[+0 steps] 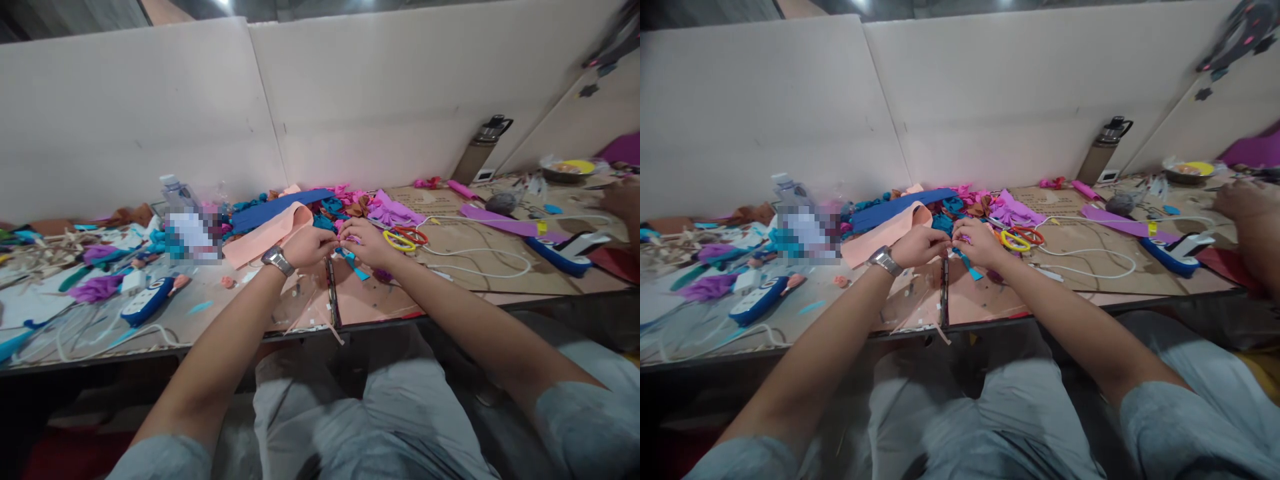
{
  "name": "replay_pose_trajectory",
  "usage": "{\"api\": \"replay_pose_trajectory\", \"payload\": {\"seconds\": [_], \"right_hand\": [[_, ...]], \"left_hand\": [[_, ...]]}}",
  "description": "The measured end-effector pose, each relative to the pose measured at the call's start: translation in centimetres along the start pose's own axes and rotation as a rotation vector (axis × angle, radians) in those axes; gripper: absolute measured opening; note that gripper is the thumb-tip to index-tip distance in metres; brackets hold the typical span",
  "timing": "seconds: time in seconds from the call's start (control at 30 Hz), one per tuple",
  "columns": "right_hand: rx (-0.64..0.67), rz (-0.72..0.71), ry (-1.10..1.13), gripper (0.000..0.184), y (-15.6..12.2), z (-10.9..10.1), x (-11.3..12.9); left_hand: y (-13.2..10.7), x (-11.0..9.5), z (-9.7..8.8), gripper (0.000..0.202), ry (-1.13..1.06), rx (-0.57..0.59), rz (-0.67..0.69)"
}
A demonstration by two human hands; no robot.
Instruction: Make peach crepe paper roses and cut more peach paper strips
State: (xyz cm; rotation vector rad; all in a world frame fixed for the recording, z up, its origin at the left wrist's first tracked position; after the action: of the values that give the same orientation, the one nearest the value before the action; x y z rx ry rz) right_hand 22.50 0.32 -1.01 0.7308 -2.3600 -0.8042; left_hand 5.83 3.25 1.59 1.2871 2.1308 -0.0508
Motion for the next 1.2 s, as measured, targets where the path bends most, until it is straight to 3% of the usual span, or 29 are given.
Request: {"api": "replay_pose_trajectory", "payload": {"seconds": [0.23, 0.47, 0.7, 1.2], "right_hand": [[0.062, -0.004, 0.006, 0.011, 0.04, 0.21, 0.02], [0.077, -0.01, -0.003, 0.014, -0.05, 0.53, -0.02], [0.046, 0.008, -0.018, 0.017, -0.03, 0.19, -0.16], [0.065, 0.035, -0.07, 0.016, -0.04, -0.39, 0.32]], "left_hand": [[0.14, 0.01, 0.11, 0.031, 0.134, 0.014, 0.105], [0.04, -0.07, 0.15, 0.035, -0.031, -0.018, -0.01], [-0.32, 0.76, -0.04, 0.045, -0.31, 0.041, -0.134], [-0.27, 0.51, -0.13, 0.041, -0.426, 0.067, -0.17]]}}
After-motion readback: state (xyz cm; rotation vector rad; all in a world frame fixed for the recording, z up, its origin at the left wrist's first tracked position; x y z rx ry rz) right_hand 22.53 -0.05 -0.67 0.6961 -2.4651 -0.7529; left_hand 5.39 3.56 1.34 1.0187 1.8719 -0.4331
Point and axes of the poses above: each hand's wrist, its own y-axis towards the middle knuckle, its own z-axis out of the palm, x = y × z, the point moved 4 cm from there along y, towards the middle knuckle, and after that the axes turned 15 degrees about -y, right-handed, at the moved point
